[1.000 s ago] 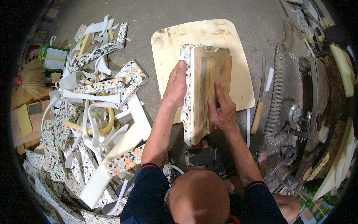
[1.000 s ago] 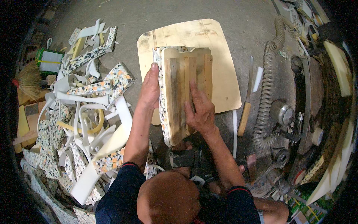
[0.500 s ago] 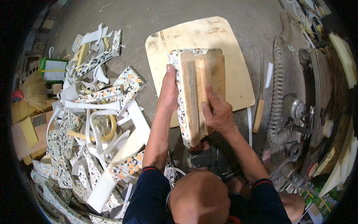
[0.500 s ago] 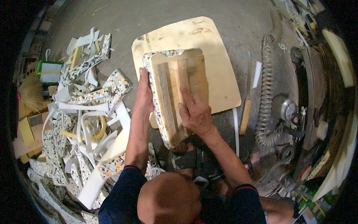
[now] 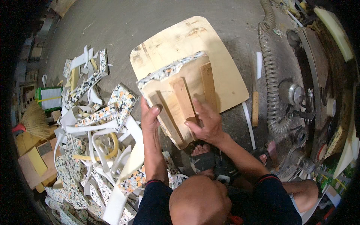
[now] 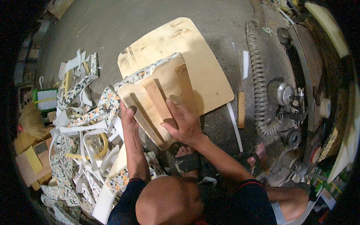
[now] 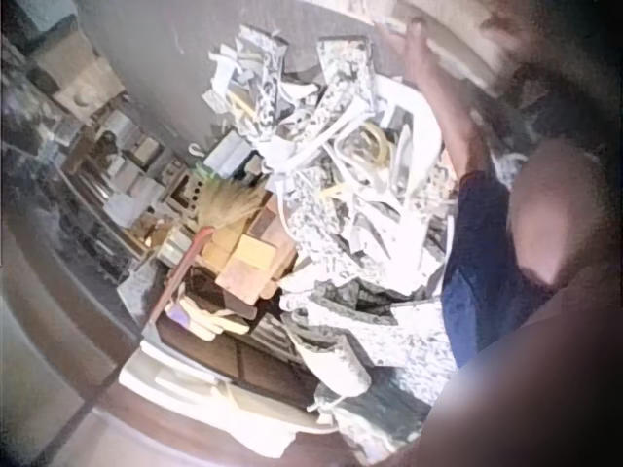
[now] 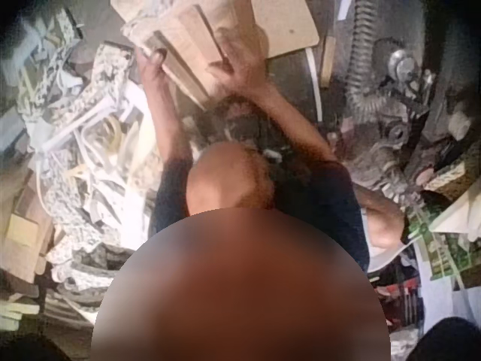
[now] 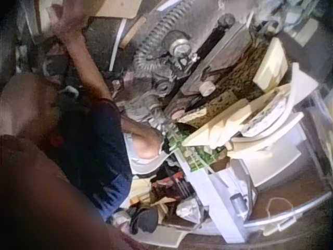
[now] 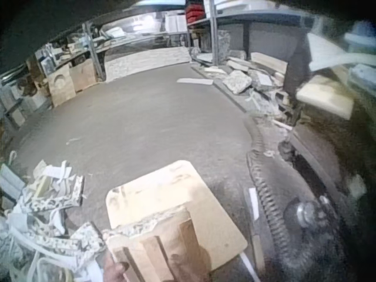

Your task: The person assembles a block by layering speckled composite sheets and wooden pieces, applying adhesive with a spray gun, marking with a pen, and trimming edges with a knife. The person repeatedly aligns and presses the layers together on a workbench.

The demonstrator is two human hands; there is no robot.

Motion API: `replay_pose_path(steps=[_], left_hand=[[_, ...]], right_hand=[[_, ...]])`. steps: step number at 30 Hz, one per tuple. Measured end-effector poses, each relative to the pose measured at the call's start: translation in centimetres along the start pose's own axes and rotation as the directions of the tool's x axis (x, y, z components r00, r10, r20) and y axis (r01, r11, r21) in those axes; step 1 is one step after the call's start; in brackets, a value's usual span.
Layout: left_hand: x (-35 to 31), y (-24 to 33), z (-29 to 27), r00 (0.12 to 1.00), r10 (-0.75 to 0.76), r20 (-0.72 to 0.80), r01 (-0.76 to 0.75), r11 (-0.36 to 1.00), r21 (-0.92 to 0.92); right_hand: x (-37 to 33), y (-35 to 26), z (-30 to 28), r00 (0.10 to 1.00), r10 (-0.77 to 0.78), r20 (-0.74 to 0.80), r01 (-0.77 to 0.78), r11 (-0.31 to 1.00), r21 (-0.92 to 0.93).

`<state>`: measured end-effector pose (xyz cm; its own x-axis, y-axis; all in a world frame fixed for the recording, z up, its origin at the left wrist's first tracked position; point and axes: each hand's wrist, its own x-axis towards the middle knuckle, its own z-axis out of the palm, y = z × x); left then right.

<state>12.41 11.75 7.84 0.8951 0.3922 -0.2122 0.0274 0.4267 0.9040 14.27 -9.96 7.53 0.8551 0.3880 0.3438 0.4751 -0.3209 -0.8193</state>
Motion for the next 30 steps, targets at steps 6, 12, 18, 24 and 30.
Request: replay_pose_path(steps=[6, 12, 18, 24, 30], left_hand=[[-1.0, -0.3, -1.5, 0.999, -0.031, -0.034, 0.03, 0.999, -0.023], [-1.3, 0.3, -1.7, 0.996, -0.087, 0.032, 0.088, 0.994, -0.057], [-1.3, -0.4, -3.5, 0.986, -0.139, 0.088, 0.151, 0.978, -0.142], [-0.1, -1.2, -4.8, 0.978, -0.143, 0.154, 0.168, 0.971, -0.171], [5.0, -0.9, -2.3, 0.963, 0.009, 0.27, -0.005, 1.0, -0.015]], right_hand=[[4.1, 3.4, -6.3, 0.921, 0.379, -0.083, -0.376, 0.925, 0.05], [10.1, 6.5, -7.0, 0.852, 0.35, 0.389, -0.523, 0.592, 0.613], [11.3, 4.9, -6.9, 0.832, 0.239, 0.5, -0.547, 0.504, 0.669], [11.1, 4.3, -6.7, 0.869, 0.256, 0.423, -0.49, 0.566, 0.663], [16.2, 6.3, -5.5, 0.839, 0.456, 0.296, -0.53, 0.568, 0.629]])
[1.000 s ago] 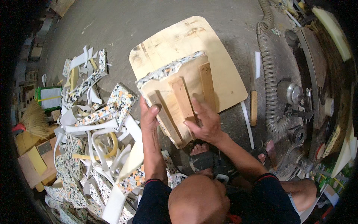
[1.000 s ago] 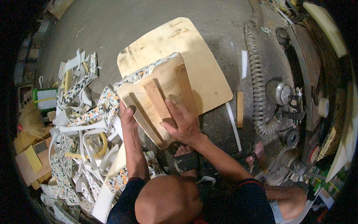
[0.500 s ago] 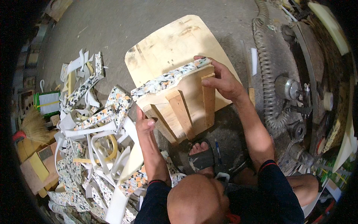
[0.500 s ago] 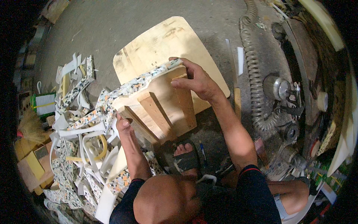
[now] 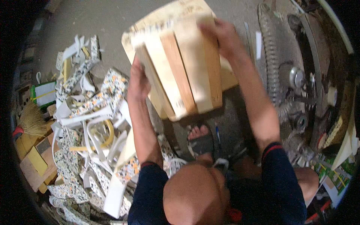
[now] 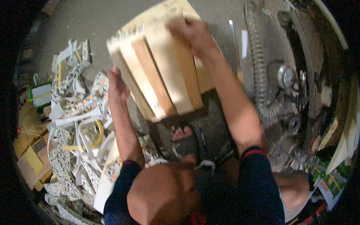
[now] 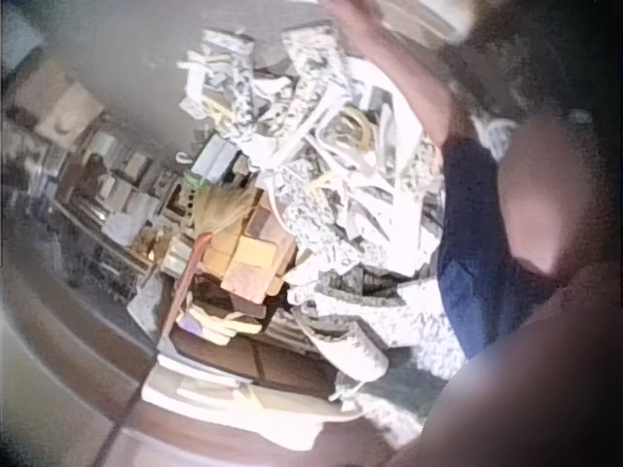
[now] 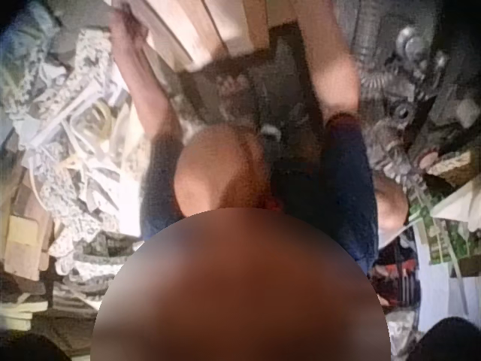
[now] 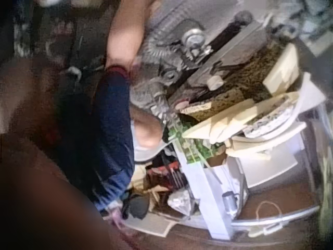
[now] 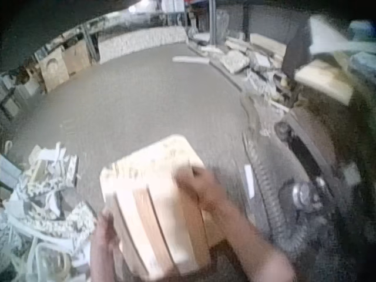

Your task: The person assembles a block by layering speckled composite sheets and wooden pieces, applying adhesive with a spray gun, marking with a pen, and trimming edges with a knife. The person repeatedly aligns and presses the layers together on a workbench.

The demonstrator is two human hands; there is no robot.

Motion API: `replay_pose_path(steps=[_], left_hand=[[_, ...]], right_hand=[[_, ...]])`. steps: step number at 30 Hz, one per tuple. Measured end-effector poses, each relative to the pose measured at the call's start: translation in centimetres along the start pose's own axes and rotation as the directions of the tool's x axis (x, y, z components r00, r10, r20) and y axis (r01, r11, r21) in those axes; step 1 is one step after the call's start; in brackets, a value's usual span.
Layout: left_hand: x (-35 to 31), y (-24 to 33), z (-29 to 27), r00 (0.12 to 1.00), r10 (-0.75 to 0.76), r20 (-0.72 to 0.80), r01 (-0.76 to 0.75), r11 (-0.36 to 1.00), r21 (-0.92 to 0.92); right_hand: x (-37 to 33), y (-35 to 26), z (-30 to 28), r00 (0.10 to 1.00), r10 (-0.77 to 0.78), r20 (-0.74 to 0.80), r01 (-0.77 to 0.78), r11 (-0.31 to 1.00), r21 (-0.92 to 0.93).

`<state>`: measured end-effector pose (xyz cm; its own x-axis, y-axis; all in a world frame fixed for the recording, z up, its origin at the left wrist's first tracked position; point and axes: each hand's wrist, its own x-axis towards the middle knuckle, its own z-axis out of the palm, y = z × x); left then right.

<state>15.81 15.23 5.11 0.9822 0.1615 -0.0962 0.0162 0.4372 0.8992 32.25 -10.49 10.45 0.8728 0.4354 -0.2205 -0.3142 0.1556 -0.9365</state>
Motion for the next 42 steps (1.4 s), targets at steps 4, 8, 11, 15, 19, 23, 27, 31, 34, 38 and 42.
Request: replay_pose_path(steps=[4, 8, 11, 15, 19, 23, 27, 31, 34, 38, 42], left_hand=[[3.4, -1.9, 0.3, 0.889, -0.372, -0.269, 0.447, 0.832, 0.328], [5.0, -4.4, 0.1, 0.828, -0.441, -0.346, 0.468, 0.884, -0.008], [5.2, -5.1, -0.3, 0.833, -0.441, -0.336, 0.394, 0.897, -0.2], [5.3, -5.7, -1.0, 0.84, -0.41, -0.357, 0.382, 0.912, -0.149], [5.5, -5.8, -2.2, 0.838, -0.434, -0.33, 0.401, 0.901, -0.168], [2.5, -5.6, -2.4, 0.864, -0.424, -0.271, 0.318, 0.877, -0.359], [-3.3, -6.5, -0.4, 0.87, -0.446, -0.212, 0.325, 0.84, -0.434], [-5.3, -6.6, 0.7, 0.871, -0.472, -0.138, 0.344, 0.785, -0.516], [-4.9, -6.5, 1.1, 0.862, -0.468, -0.194, 0.33, 0.809, -0.485], [-4.6, -6.3, 1.3, 0.864, -0.47, -0.178, 0.339, 0.806, -0.486], [-5.1, -5.4, 1.5, 0.84, -0.49, -0.232, 0.336, 0.806, -0.487]], right_hand=[[4.1, 1.5, -1.4, 0.945, 0.121, -0.305, -0.204, 0.945, -0.257], [2.4, 5.2, -4.0, 0.961, -0.148, -0.233, -0.095, 0.614, -0.783], [-1.2, 7.8, -5.9, 0.963, 0.136, -0.234, -0.26, 0.709, -0.655], [-4.0, 9.5, -6.3, 0.913, 0.383, -0.144, -0.409, 0.861, -0.301], [-4.7, 9.2, -5.4, 0.888, 0.452, -0.086, -0.455, 0.834, -0.311], [-4.6, 8.6, -4.6, 0.927, 0.375, -0.007, -0.375, 0.927, 0.002], [-4.3, 8.5, -4.0, 0.947, 0.32, 0.041, -0.321, 0.947, 0.029], [-4.8, 8.0, -3.4, 0.925, 0.376, 0.052, -0.378, 0.925, 0.041], [-5.6, 7.4, -3.4, 0.91, 0.406, 0.083, -0.409, 0.912, 0.018], [-5.9, 7.1, -3.9, 0.903, 0.396, 0.165, -0.399, 0.917, -0.015], [-5.7, 7.8, -4.2, 0.897, 0.407, 0.174, -0.417, 0.909, 0.025]])
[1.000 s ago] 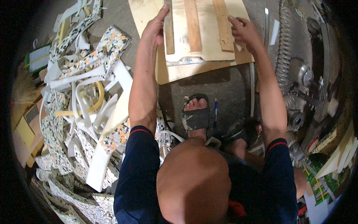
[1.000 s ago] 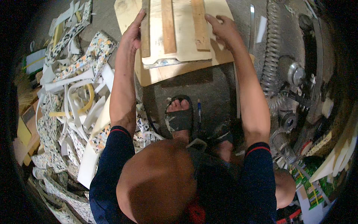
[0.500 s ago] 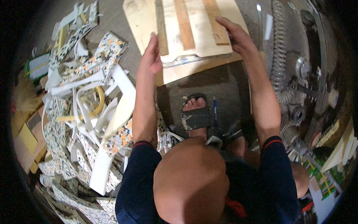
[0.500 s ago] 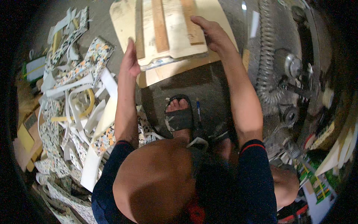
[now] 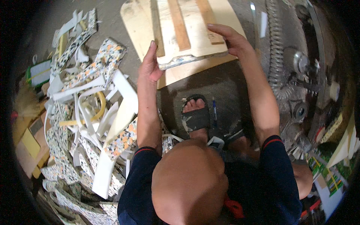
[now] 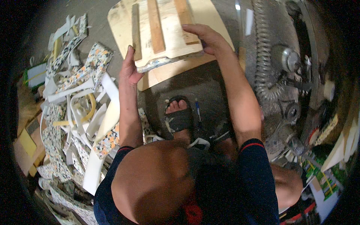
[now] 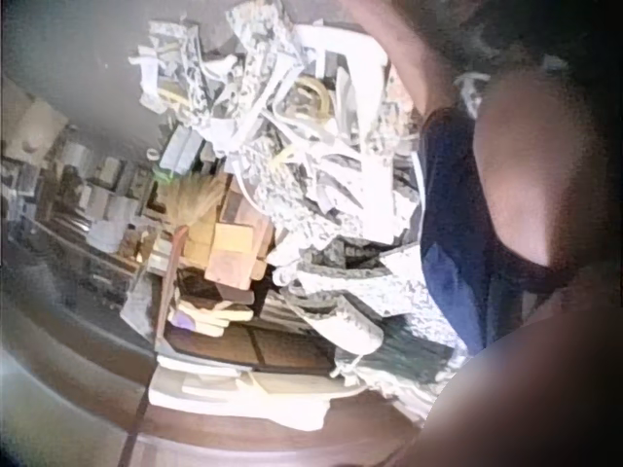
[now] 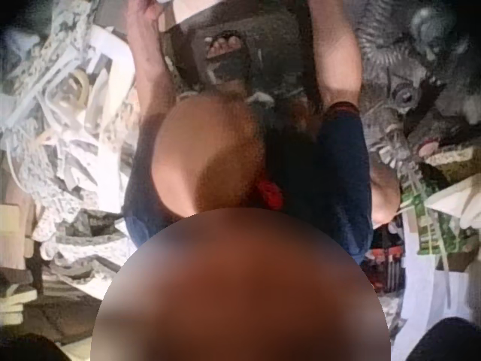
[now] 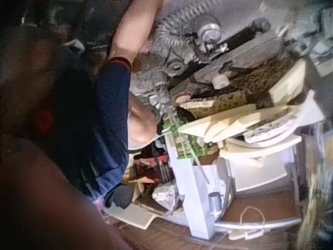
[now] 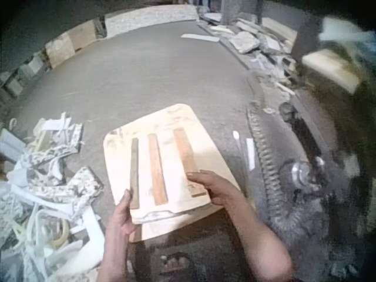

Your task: The person assembles a block by layering speckled composite sheets and wooden pieces, applying adhesive with a spray gun, marking with a pen, and trimming edges with a knife. The person repeatedly aligns and presses the layers together on a workbench.

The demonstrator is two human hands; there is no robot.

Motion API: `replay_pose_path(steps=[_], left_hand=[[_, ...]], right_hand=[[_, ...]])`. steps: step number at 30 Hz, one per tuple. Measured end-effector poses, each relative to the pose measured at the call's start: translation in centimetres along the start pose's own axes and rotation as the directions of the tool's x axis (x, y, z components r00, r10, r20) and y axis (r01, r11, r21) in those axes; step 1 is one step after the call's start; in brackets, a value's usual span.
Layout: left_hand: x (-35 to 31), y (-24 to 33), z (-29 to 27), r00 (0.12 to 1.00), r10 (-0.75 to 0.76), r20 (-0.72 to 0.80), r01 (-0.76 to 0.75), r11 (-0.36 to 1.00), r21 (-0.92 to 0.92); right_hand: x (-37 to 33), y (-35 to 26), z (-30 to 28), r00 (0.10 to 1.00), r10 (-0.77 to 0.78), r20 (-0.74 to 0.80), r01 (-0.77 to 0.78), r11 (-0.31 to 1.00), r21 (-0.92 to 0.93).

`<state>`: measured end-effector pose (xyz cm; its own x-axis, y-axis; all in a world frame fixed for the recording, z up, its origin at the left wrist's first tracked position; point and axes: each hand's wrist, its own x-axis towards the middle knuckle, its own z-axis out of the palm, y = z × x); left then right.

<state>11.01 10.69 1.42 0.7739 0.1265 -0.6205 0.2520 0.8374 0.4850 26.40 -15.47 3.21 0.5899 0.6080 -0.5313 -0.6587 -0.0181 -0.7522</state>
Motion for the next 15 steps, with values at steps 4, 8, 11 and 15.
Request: replay_pose_path(steps=[4, 8, 11, 15], left_hand=[[-2.4, 0.3, 2.1, 0.982, 0.138, 0.129, -0.136, 0.99, -0.025], [-5.5, 0.4, 6.5, 0.904, 0.397, 0.158, -0.347, 0.898, -0.269], [-7.1, 1.5, 9.7, 0.781, 0.609, 0.139, -0.544, 0.773, -0.327], [-7.1, 4.4, 11.0, 0.742, 0.67, 0.018, -0.661, 0.728, 0.18]], right_hand=[[0.1, -1.0, 0.8, 0.988, 0.083, -0.133, -0.077, 0.996, 0.055], [-1.9, -2.9, 4.8, 0.998, 0.018, 0.052, -0.033, 0.955, 0.293], [-5.5, -1.5, 10.3, 0.998, -0.047, -0.049, 0.065, 0.867, 0.493], [-10.6, -0.3, 14.1, 0.916, 0.335, 0.222, -0.388, 0.883, 0.264]])
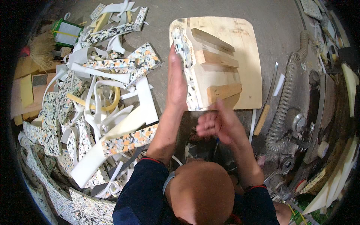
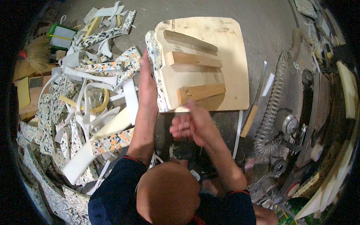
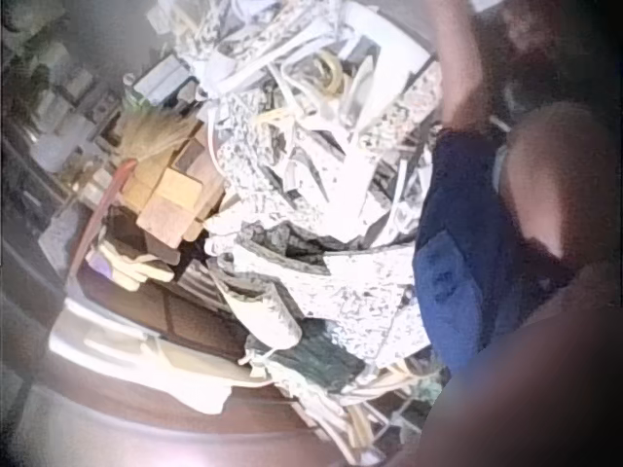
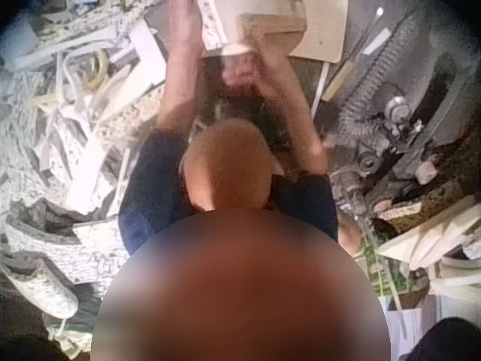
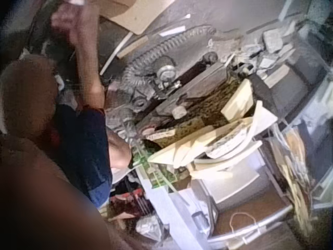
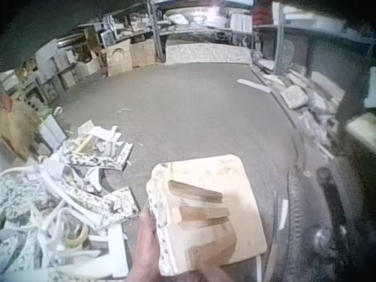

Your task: The person assembles a block by layering speckled composite sheets and wooden pieces, applying adhesive with a spray gun, marking with a pen, and trimming edges with a knife. The person repeatedly aligns and presses the layers together on a workbench.

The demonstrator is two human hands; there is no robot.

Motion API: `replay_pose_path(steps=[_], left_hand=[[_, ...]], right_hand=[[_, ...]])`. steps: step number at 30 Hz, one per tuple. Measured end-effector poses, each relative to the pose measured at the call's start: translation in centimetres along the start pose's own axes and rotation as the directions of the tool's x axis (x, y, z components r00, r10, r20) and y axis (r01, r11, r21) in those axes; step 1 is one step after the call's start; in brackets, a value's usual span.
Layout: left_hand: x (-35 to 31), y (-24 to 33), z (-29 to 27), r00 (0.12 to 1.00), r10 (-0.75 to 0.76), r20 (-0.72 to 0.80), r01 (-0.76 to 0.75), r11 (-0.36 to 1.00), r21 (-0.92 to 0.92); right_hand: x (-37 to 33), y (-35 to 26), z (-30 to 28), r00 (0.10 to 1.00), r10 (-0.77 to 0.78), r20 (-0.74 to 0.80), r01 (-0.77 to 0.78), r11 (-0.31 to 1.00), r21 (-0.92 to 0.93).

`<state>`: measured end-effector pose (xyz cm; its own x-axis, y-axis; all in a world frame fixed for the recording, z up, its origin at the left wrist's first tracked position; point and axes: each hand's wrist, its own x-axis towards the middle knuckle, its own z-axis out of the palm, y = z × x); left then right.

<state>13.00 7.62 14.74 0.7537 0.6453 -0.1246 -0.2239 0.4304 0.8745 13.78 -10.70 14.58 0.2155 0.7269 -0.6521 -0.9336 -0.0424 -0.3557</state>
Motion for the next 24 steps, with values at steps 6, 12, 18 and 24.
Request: replay_pose_path(steps=[6, 12, 18, 24], left_hand=[[3.6, 1.7, -2.6, 0.982, -0.176, 0.069, 0.181, 0.981, -0.065], [6.2, 1.7, -2.1, 0.98, -0.179, -0.085, 0.181, 0.984, 0.011], [5.6, 1.3, -1.8, 0.988, -0.12, -0.1, 0.126, 0.99, 0.062], [5.9, 1.0, -2.0, 0.976, -0.152, -0.155, 0.163, 0.985, 0.06]], right_hand=[[-2.1, -5.2, 1.1, 0.72, -0.689, 0.078, 0.228, 0.129, -0.965], [8.8, -12.1, 2.1, 0.373, -0.811, 0.451, 0.558, -0.192, -0.807], [14.2, -11.7, 2.5, 0.392, -0.815, 0.426, 0.614, -0.113, -0.781], [14.4, -11.8, 3.2, 0.391, -0.844, 0.368, 0.563, -0.097, -0.821]])
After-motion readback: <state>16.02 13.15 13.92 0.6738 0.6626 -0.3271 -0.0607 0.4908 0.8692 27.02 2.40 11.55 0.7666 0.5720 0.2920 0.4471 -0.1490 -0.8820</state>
